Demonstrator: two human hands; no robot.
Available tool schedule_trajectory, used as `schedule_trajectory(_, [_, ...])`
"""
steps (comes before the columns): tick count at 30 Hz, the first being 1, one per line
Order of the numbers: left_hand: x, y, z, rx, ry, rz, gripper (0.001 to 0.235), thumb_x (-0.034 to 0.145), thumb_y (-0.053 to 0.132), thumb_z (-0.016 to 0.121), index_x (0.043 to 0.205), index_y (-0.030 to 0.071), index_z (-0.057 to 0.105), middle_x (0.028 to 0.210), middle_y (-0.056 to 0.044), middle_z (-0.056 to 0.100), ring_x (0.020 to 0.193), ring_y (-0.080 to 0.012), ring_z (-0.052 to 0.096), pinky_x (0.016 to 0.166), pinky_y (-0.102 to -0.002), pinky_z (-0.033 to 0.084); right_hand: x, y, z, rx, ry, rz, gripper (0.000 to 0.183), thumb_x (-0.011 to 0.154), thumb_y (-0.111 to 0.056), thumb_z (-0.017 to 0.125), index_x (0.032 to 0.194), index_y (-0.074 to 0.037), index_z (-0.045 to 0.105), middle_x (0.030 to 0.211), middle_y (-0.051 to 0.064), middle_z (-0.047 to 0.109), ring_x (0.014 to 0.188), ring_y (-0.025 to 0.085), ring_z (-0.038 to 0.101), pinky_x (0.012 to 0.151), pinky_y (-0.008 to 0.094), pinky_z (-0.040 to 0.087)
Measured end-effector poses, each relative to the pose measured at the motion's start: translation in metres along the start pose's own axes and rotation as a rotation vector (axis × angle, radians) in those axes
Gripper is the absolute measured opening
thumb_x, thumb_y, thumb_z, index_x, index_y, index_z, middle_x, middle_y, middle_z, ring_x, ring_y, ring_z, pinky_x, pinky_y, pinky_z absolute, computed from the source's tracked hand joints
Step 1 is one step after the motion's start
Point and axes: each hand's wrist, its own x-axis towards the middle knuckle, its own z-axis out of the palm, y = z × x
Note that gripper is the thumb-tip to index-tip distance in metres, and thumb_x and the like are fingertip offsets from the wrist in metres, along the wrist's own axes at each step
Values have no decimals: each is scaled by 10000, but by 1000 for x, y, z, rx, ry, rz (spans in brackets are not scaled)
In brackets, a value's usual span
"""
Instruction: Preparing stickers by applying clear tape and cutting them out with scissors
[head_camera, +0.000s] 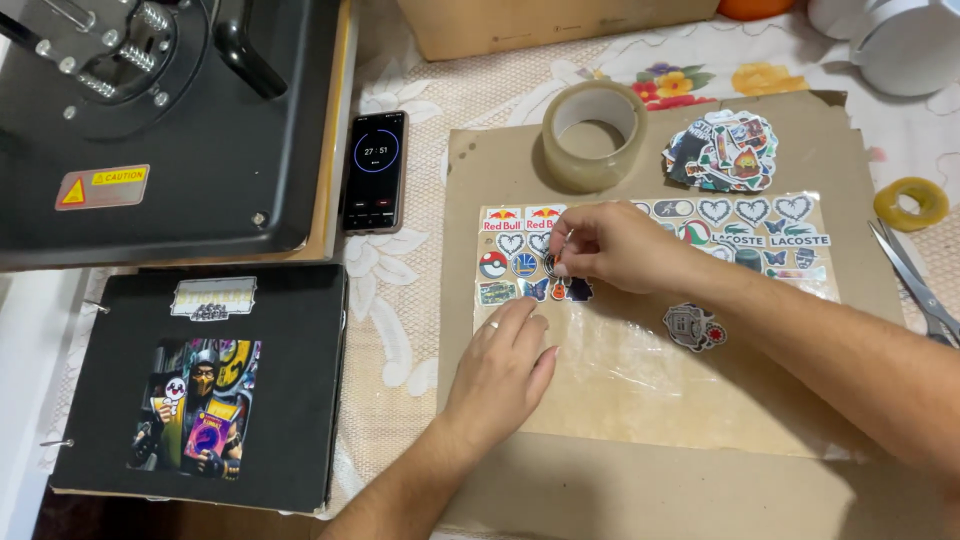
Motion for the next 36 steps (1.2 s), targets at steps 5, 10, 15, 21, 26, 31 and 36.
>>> schedule_trajectory(5, [0,2,1,42,-11,19,361,951,211,621,1219,-29,584,1242,-229,562,1241,-402,561,1036,-448,458,-12,23,24,279,130,89,208,779,-31,774,983,-51,737,727,82,771,582,161,684,687,280,536])
schedule_trajectory(10, [4,7,-2,84,-33,39,434,963,230,586,1284,-60,550,1255,-248,547,1259,-409,537,1062,-454,424,-22,21,31,412,205,117,244,778,15,762,1018,-16,731,729,131,766,566,165,689,675,272,549])
schedule_trajectory(15, [9,15,-10,75,-77,-1,445,924,196,609,1275,-64,521,1260,-232,534,1201,-373,505,1109,-457,396,-21,22,32,523,208,170,189,821,-32,800,979,-52,698,709,63,724,637,122,659,625,249,526])
schedule_trajectory(21, [4,11,-6,-77,12,-63,536,909,145,686,1334,-57,428,1391,-247,536,1272,-392,545,1083,-449,440,-20,27,32,484,198,115,194,830,-59,809,957,-79,663,713,34,732,647,94,632,636,246,489])
schedule_trajectory(26, [9,23,-26,-452,191,-212,350,893,86,708,1188,30,529,1203,-143,647,1121,-282,639,974,-364,521,-37,12,31,394,335,-17,117,850,-122,793,897,-102,687,726,5,705,609,87,570,605,243,455])
schedule_trajectory(31, [5,25,-35,-807,398,-446,237,861,38,746,1058,41,614,982,-105,742,914,-184,741,834,-280,617,-104,-25,-10,-430,538,-1298,141,972,-130,567,961,-45,680,986,128,727,822,181,740,662,269,560])
schedule_trajectory(36, [5,35,-46,-974,366,-336,201,847,2,769,1008,43,657,929,-111,742,874,-185,727,822,-287,605,-121,-55,-20,-794,638,-1711,210,1003,-180,489,877,-134,650,937,110,747,780,73,723,647,141,580])
